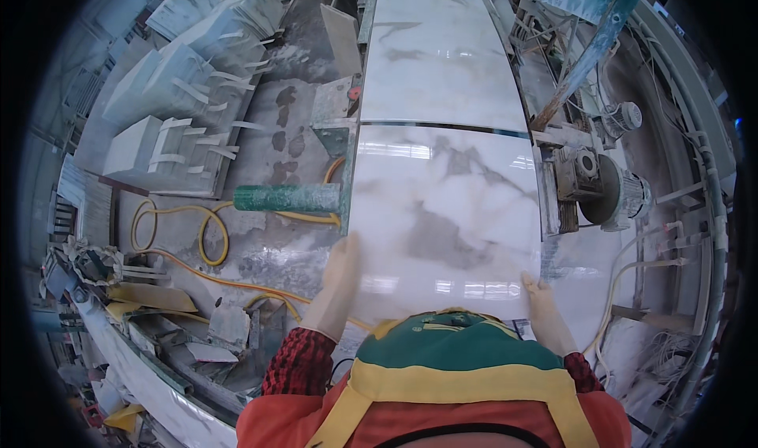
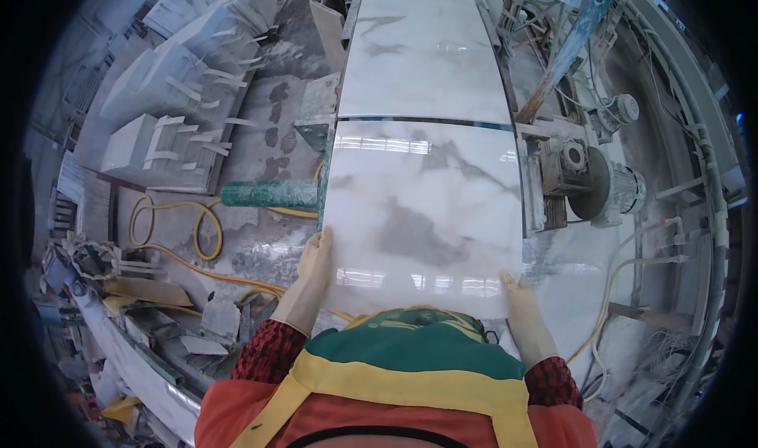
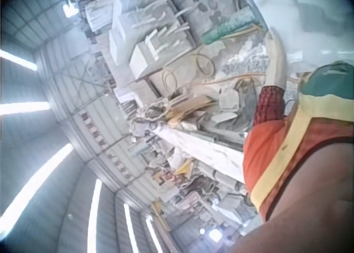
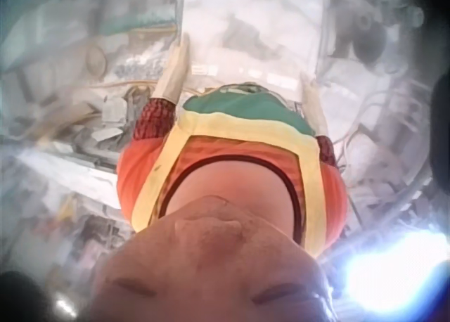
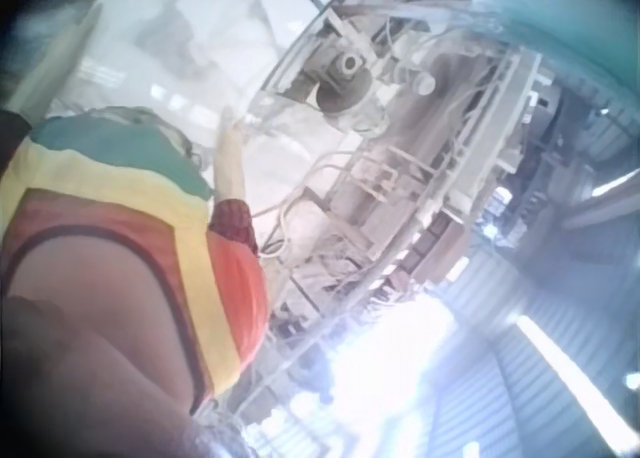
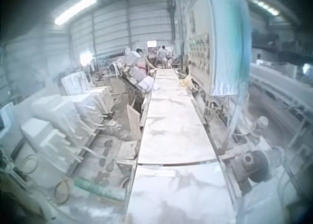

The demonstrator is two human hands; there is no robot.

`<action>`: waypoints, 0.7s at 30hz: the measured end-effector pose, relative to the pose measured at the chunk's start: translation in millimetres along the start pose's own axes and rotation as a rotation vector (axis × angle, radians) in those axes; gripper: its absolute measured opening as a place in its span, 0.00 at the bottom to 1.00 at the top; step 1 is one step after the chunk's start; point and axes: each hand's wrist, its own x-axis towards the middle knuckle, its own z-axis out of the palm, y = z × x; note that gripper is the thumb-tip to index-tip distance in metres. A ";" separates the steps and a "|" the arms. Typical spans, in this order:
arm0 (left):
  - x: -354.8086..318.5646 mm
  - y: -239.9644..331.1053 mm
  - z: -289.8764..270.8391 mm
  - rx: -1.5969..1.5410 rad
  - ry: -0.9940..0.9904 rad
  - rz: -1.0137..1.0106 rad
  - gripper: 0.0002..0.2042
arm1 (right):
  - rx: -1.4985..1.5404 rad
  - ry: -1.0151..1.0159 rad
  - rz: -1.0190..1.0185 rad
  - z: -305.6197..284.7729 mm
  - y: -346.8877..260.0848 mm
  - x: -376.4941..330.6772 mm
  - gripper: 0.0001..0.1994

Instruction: The person repeatedly picks up large white marble-like slabs from a conveyor belt, lifts them, and places them back down or onto a stack. The person wears gloves and an apron while performing this repetitive handling task in a factory setting.

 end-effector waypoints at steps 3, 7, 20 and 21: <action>5.6 9.9 0.5 -0.022 -0.013 -0.040 0.35 | 0.290 0.030 0.189 15.2 -39.4 -1.8 0.25; 1.2 21.9 1.4 -0.017 0.030 -0.046 0.35 | 0.319 0.055 0.213 24.4 -71.8 -12.9 0.25; 24.0 19.5 11.0 -0.112 0.033 -0.050 0.34 | 0.310 0.084 0.191 24.1 -71.5 1.8 0.31; 29.0 16.2 13.4 -0.106 0.034 -0.048 0.33 | 0.303 0.084 0.188 23.1 -70.9 4.1 0.31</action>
